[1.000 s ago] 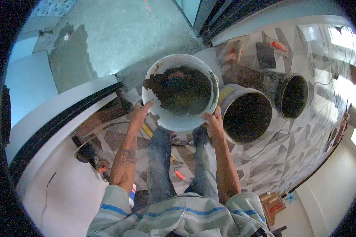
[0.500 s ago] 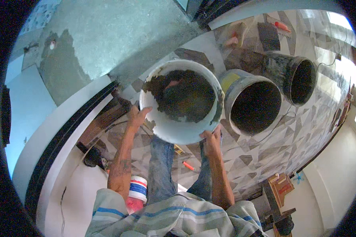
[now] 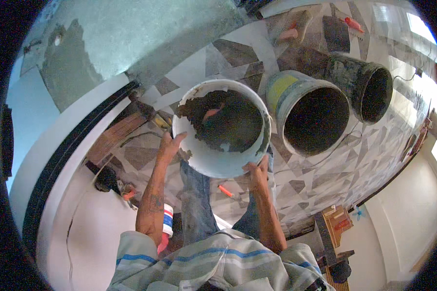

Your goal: Applying mortar and laying floor tiles in a building interior.

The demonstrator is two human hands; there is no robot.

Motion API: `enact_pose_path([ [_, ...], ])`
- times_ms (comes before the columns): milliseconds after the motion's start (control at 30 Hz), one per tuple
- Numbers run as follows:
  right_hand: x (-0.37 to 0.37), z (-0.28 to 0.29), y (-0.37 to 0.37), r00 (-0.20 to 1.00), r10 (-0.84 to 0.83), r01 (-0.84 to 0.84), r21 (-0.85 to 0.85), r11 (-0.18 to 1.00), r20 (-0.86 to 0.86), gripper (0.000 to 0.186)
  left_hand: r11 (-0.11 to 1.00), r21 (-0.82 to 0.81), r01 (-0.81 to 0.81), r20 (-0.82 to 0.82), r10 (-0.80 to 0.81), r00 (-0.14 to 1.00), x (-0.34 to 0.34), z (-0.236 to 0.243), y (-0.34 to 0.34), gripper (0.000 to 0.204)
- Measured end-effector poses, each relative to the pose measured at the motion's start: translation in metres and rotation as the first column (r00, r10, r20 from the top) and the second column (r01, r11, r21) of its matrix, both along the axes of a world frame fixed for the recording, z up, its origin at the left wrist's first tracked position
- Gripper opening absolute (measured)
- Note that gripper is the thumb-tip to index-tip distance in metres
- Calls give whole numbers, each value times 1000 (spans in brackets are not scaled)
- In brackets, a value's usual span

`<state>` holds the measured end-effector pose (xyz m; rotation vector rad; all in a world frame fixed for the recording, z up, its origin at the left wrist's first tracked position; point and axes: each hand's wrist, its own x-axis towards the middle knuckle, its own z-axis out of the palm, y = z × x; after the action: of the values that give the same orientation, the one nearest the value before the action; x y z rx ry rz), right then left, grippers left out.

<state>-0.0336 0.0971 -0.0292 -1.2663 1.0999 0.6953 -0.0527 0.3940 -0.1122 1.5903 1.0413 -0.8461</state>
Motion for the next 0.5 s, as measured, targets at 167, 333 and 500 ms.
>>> enact_pose_path([
  [167,-22,-9,0,1000,22,-21,-53,998,19,42,676,720,157,255,-468,846,0,15,-44,47],
  [333,-27,-6,2,1000,-10,10,16,1000,-15,49,782,287,553,372,-623,688,-2,-38,-142,49],
  [500,-28,-10,2,993,48,-48,6,999,-105,61,289,553,781,178,-957,229,-40,-134,-185,78],
])
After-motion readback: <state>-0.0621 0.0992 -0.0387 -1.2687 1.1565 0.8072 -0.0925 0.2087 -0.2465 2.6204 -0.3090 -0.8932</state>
